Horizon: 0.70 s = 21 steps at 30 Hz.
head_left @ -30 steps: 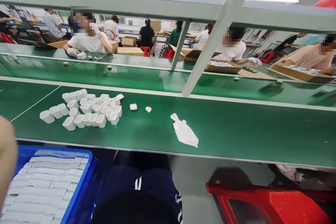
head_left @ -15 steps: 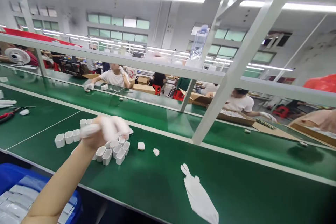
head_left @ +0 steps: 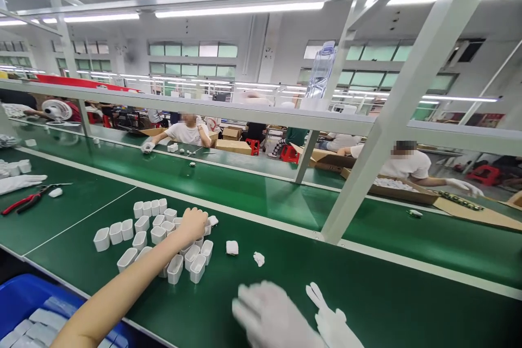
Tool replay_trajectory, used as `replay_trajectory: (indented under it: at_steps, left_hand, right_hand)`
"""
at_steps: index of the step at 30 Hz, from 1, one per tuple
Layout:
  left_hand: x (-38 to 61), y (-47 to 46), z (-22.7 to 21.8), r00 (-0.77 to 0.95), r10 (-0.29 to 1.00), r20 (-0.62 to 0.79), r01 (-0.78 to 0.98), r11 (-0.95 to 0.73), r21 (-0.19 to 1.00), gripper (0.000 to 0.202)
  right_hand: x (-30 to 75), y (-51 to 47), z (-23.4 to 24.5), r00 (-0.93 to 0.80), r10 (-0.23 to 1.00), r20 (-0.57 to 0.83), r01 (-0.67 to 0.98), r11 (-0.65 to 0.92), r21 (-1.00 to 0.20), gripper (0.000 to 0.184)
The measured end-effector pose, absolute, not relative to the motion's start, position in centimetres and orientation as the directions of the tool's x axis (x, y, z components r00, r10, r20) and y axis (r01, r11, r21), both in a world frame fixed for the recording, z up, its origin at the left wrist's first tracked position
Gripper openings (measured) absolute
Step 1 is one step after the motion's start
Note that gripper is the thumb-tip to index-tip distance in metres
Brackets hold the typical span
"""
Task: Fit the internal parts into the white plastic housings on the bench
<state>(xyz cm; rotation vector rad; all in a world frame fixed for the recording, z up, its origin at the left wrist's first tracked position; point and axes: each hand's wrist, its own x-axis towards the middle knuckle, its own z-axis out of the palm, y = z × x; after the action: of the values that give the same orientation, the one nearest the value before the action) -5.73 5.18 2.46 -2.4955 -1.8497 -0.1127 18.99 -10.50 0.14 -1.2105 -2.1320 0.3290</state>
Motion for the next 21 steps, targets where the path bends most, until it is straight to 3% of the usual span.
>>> replay_trajectory:
  at_steps: [4, 5, 8, 10, 16, 21]
  left_hand:
    - [-4.4, 4.7, 4.5, 0.294, 0.945, 0.141, 0.954, -0.298, 0.008, 0.009]
    - [-3.9, 4.3, 5.1, 0.298, 0.938, 0.176, 0.952, -0.306, 0.021, 0.011]
    - [-2.4, 2.4, 6.8, 0.304, 0.912, 0.274, 0.936, -0.339, 0.092, 0.014]
    - [-1.3, 1.1, 7.3, 0.302, 0.898, 0.321, 0.921, -0.361, 0.145, 0.014]
    - [2.1, -0.8, 5.2, 0.36, 0.871, 0.335, 0.851, -0.453, 0.264, 0.015]
    - [3.1, -1.1, 1.7, 0.437, 0.846, 0.306, 0.781, -0.525, 0.338, 0.016]
  right_hand:
    - [17.4, -4.2, -1.1, -0.325, 0.91, 0.258, 0.8, 0.41, -0.438, 0.071]
    - [16.9, -2.8, -1.4, -0.294, 0.923, 0.248, 0.817, 0.377, -0.436, 0.07]
    - [16.0, 0.0, -1.9, -0.251, 0.937, 0.244, 0.824, 0.339, -0.455, 0.032]
    - [16.3, 0.3, -1.8, -0.22, 0.937, 0.27, 0.808, 0.33, -0.488, 0.02]
    - [20.5, -2.5, -1.3, -0.092, 0.915, 0.394, 0.695, 0.342, -0.632, 0.039]
    - [22.7, -4.2, -2.3, 0.018, 0.919, 0.394, 0.572, 0.314, -0.758, 0.03]
